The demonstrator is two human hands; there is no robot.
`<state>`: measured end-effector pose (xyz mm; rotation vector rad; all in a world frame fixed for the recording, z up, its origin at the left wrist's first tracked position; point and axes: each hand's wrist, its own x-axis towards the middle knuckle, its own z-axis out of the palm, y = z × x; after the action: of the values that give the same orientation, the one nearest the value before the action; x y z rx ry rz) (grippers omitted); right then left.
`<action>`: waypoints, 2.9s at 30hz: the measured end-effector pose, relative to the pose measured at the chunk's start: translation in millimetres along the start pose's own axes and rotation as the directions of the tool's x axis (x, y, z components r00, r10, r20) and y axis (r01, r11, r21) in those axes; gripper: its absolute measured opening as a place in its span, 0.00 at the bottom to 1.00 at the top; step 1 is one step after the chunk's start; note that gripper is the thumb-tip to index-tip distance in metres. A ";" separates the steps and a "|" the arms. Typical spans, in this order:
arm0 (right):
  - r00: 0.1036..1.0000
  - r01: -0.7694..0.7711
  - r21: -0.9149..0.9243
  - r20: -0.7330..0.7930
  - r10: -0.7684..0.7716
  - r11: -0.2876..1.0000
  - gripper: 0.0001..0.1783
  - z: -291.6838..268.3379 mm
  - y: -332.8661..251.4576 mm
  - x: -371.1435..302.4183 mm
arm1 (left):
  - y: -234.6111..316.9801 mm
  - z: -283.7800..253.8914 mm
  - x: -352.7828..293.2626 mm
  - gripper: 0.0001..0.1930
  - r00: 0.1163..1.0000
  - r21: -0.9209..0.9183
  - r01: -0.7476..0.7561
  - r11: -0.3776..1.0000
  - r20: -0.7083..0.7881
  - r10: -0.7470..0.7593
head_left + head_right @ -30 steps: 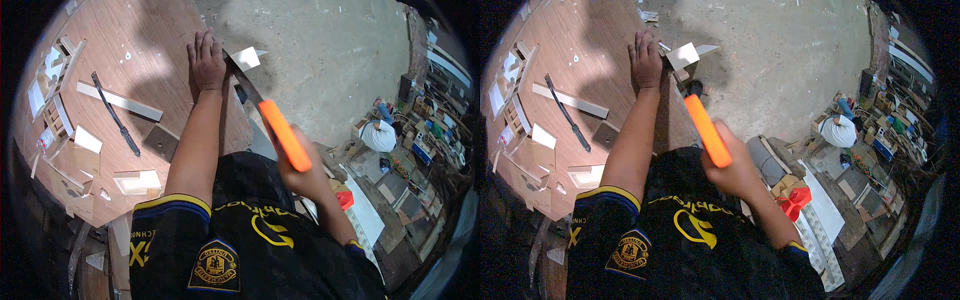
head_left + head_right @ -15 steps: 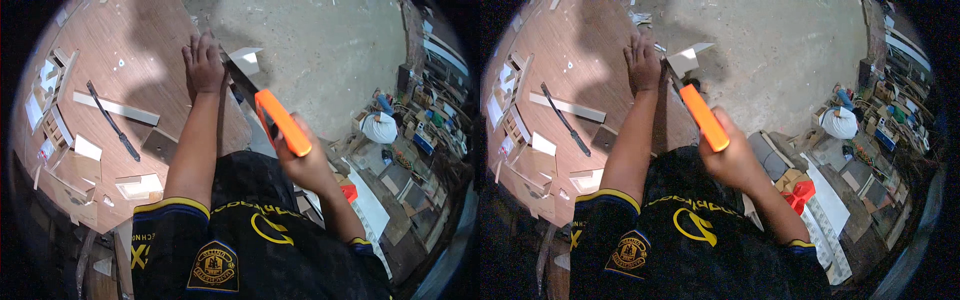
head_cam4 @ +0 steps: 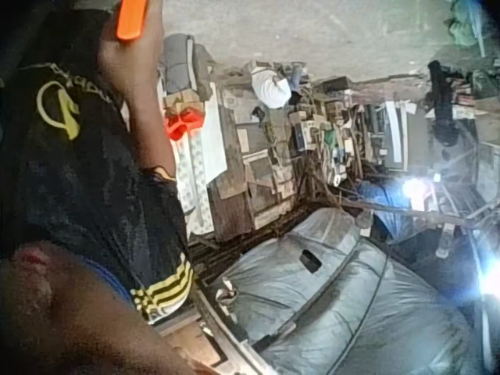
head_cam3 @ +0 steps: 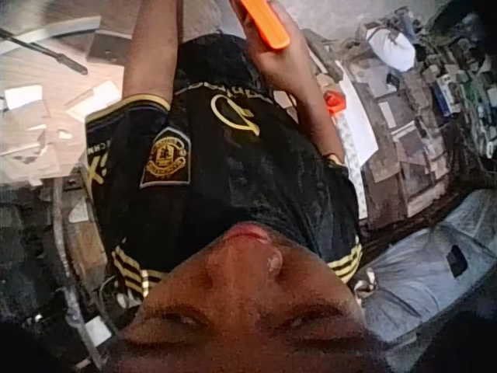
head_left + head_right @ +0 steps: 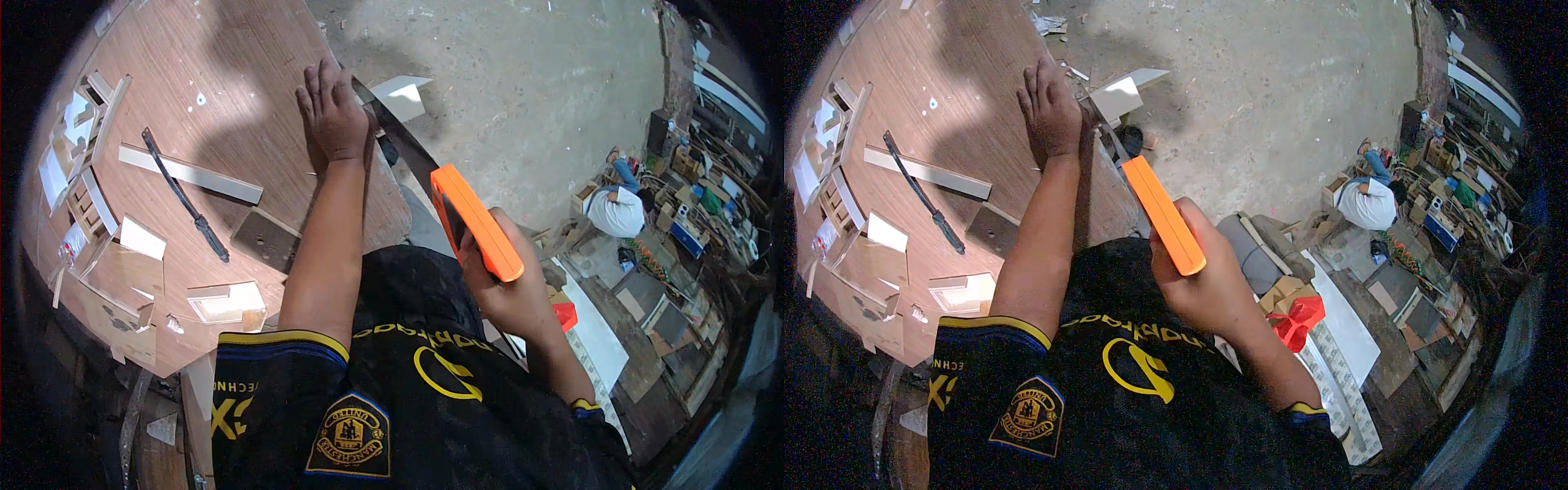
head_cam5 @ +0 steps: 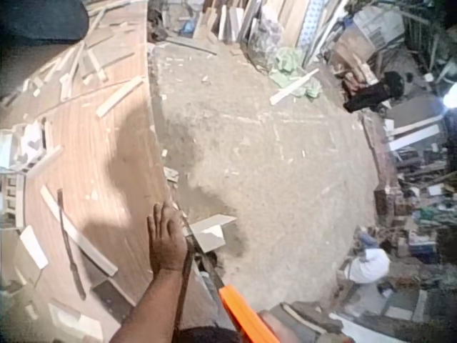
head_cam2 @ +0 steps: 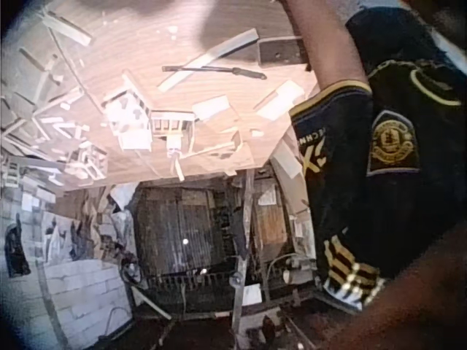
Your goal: The person is sawing a small piece of wood on a workbench.
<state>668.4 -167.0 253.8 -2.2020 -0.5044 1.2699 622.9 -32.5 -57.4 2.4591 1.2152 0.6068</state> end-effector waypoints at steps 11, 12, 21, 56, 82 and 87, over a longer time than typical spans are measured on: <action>0.999 -0.032 0.009 0.037 0.031 0.999 0.08 -1.2 -10.2 -24.0 | -6.8 6.0 -5.7 0.18 0.999 0.021 -0.003 1.000 -0.039 0.004; 1.000 -0.013 -0.023 0.021 0.013 1.000 0.09 0.4 -10.8 -22.7 | -9.2 8.8 -6.0 0.16 0.997 0.001 0.007 1.000 -0.082 -0.007; 1.000 -0.016 0.010 0.013 0.016 1.000 0.12 5.8 5.3 -24.2 | -9.3 5.2 -4.7 0.19 0.998 -0.034 0.016 0.999 -0.055 -0.018; 0.997 0.047 -0.033 -0.058 -0.049 0.998 0.09 26.4 45.7 11.3 | 13.9 4.5 11.2 0.14 1.000 -0.071 0.008 0.997 -0.019 -0.010; 0.909 0.002 0.385 -0.385 0.159 0.923 0.05 -29.9 81.6 -81.0 | 2.4 -4.7 -1.6 0.19 0.991 0.060 0.041 0.997 0.127 -0.048; 0.849 0.103 0.201 -0.529 0.019 0.974 0.09 -26.1 129.6 -100.3 | 3.1 7.5 1.4 0.17 0.997 -0.116 0.003 0.993 -0.081 -0.012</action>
<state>649.1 -331.8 251.2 -2.2032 -0.1753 0.6063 629.5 -34.0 -62.1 2.3531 1.1840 0.7604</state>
